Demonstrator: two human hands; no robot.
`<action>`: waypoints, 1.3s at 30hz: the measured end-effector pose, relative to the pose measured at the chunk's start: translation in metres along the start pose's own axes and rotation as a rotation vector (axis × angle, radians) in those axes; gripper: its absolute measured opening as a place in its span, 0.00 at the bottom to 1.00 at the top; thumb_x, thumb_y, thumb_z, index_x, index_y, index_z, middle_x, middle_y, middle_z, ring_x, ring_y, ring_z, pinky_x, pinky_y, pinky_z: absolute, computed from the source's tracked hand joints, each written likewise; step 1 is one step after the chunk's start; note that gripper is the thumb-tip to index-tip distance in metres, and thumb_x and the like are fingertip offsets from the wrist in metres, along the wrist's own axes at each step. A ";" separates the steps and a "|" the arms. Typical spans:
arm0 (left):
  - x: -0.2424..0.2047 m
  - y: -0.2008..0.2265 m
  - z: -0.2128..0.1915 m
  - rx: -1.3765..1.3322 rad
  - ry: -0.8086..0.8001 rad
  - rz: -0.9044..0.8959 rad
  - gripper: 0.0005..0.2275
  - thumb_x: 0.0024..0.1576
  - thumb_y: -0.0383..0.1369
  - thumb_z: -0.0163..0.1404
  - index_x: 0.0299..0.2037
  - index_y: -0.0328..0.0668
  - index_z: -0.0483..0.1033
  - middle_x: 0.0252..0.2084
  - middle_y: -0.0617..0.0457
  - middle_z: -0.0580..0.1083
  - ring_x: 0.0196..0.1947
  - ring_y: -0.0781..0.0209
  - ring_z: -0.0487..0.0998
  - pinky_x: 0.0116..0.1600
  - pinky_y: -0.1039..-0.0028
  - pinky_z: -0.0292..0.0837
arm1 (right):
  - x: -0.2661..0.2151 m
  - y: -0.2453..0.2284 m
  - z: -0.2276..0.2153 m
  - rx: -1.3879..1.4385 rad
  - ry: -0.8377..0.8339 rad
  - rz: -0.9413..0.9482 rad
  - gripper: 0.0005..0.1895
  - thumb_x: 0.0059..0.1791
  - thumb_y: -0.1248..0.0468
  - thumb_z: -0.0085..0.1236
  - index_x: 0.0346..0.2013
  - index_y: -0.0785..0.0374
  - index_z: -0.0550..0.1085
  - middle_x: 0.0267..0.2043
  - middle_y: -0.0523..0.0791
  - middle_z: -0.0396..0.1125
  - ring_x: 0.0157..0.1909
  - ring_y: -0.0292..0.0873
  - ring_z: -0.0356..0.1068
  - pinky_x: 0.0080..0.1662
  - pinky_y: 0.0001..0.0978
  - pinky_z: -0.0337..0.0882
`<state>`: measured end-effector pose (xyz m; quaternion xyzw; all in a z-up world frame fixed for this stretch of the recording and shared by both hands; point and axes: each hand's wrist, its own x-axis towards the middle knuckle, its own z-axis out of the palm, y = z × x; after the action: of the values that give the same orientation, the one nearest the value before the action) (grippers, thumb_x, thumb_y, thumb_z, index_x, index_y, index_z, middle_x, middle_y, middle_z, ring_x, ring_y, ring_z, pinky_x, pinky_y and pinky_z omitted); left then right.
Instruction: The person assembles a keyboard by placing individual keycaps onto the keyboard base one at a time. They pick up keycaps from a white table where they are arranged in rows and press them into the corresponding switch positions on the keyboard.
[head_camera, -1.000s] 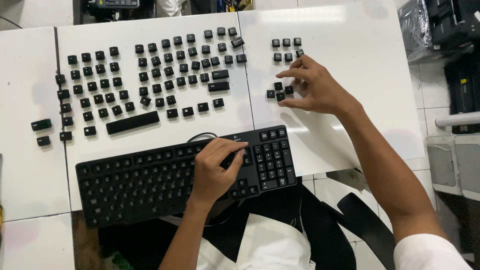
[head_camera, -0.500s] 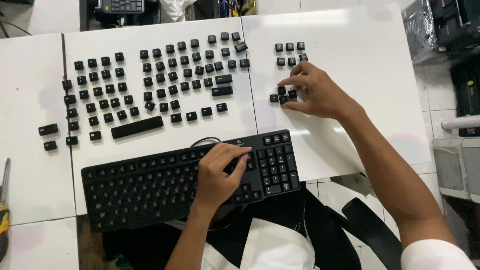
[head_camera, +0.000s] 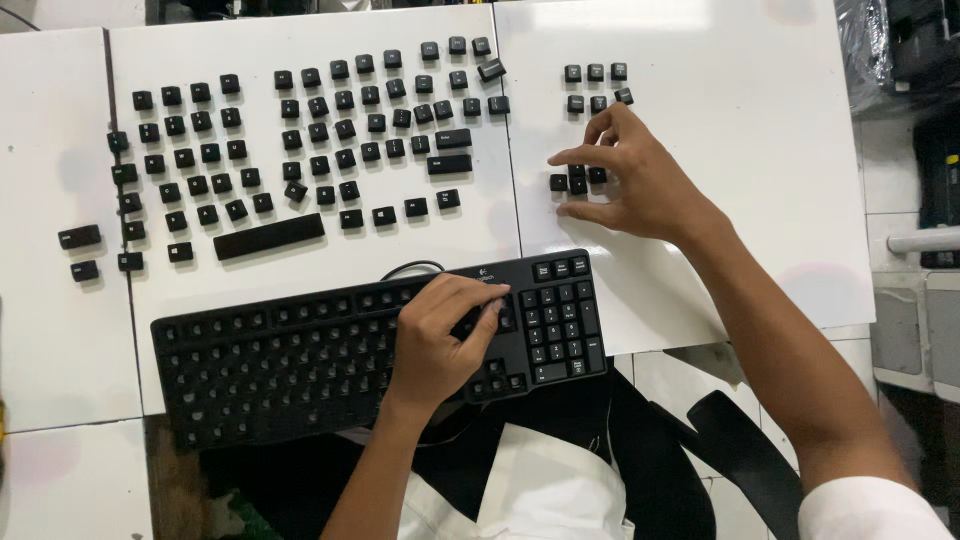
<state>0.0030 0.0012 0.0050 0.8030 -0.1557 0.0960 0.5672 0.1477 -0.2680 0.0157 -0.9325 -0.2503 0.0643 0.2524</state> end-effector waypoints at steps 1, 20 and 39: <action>-0.001 -0.001 0.001 0.000 -0.002 -0.003 0.06 0.59 0.22 0.58 0.44 0.39 0.87 0.34 0.45 0.84 0.36 0.42 0.85 0.37 0.59 0.81 | -0.001 0.007 0.005 0.003 -0.002 0.002 0.28 0.42 0.55 0.82 0.55 0.56 0.84 0.53 0.57 0.64 0.51 0.61 0.73 0.53 0.51 0.80; -0.004 -0.002 0.001 0.089 -0.006 0.110 0.05 0.60 0.20 0.58 0.44 0.35 0.84 0.40 0.48 0.82 0.41 0.54 0.83 0.49 0.68 0.80 | -0.001 0.021 0.017 0.002 0.067 -0.110 0.16 0.49 0.59 0.77 0.51 0.53 0.85 0.55 0.50 0.60 0.48 0.50 0.64 0.45 0.43 0.74; 0.028 0.000 0.009 0.052 -0.017 -0.038 0.07 0.58 0.23 0.60 0.45 0.36 0.86 0.33 0.42 0.83 0.34 0.45 0.85 0.35 0.64 0.81 | -0.028 0.036 0.002 0.203 0.175 -0.015 0.20 0.48 0.66 0.76 0.53 0.68 0.82 0.48 0.60 0.72 0.48 0.61 0.76 0.52 0.50 0.79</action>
<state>0.0295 -0.0111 0.0110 0.8212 -0.1428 0.0824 0.5463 0.1386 -0.3080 -0.0041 -0.9023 -0.2262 0.0059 0.3669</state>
